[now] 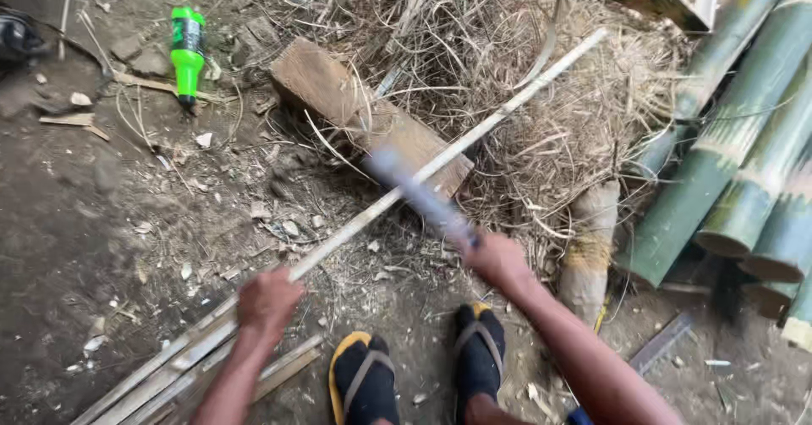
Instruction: The person uses a machete to shave and smooth thin bamboo strips. They repeatedly draw the blade along the strips to remove splinters and flatten the surface, working over a wooden block in a cluttered workshop.
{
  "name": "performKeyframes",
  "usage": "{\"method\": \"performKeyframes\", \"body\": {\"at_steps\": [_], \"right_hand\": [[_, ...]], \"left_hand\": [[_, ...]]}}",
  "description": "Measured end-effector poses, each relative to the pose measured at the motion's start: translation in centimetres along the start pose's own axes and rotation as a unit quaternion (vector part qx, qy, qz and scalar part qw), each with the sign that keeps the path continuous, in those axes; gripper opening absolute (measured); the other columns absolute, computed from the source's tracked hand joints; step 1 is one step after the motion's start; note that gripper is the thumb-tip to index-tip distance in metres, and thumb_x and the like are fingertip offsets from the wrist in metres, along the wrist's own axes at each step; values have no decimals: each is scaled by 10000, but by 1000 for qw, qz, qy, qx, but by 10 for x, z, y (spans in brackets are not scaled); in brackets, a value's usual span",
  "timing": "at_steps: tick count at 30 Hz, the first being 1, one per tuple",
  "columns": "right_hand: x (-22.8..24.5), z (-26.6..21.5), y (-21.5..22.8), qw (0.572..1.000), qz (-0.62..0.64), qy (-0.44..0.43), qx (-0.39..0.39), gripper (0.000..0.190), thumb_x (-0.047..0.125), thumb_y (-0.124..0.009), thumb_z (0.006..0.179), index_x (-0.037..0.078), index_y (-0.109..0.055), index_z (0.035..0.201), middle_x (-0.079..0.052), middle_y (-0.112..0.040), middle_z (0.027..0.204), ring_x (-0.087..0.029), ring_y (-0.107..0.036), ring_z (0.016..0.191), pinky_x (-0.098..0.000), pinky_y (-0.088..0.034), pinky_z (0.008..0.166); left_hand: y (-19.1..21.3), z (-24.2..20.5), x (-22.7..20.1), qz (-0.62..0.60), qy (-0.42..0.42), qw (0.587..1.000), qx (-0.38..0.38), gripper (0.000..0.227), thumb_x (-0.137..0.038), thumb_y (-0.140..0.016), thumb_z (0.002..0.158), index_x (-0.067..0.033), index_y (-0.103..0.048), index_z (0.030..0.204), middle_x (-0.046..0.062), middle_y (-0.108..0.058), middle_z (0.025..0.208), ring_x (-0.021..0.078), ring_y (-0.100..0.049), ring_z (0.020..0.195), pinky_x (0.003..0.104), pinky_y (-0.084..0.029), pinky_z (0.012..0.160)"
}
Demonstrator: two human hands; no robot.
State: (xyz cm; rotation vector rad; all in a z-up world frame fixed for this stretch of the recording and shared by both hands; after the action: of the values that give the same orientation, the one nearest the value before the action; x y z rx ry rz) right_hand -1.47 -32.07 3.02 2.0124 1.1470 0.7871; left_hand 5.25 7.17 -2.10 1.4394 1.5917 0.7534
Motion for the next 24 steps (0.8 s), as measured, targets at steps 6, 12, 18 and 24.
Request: {"method": "performKeyframes", "body": {"at_steps": [6,12,18,24], "right_hand": [[2,-8,-14,997,39,-17,62,598,626,-398,1024,94,-645,1138,-127,-741,838,-250,-723,735,-444,-605,698],[-36,27,-9,995,55,-75,40,605,610,-366,1001,110,-586,1262,-151,-759,873,-280,-742,747,-466,-634,705],[-79,83,12,997,72,-33,-8,763,685,-327,990,35,-638,1242,-234,-754,855,-321,-744,767,-471,-603,756],[-33,40,-31,991,115,-63,4,765,688,-306,985,29,-656,1149,-205,-733,781,-387,-727,749,-525,-588,718]], "left_hand": [[-25,14,26,61,0,998,-3,222,-230,-575,951,-100,-755,960,65,-638,598,151,-545,442,352,-468,390],[-19,-10,45,179,-157,969,-64,274,-258,-528,1025,-89,-742,1058,96,-626,624,151,-514,404,306,-458,292],[-40,34,62,28,-19,998,52,488,-226,-569,907,-204,-597,1394,46,-723,682,209,-709,536,367,-597,458],[-57,87,-61,-118,-69,986,95,273,-306,-630,967,-88,-664,1126,98,-702,742,229,-624,545,386,-525,450]]}}
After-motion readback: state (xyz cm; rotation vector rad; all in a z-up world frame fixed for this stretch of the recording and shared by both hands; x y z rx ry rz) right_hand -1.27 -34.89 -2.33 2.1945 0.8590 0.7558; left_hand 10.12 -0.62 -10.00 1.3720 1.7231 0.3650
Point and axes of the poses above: each hand's wrist, its own z-axis towards the middle knuckle, its own y-axis out of the back of the hand, x = y × z, the point moved 10 cm from there along z, towards the middle knuckle
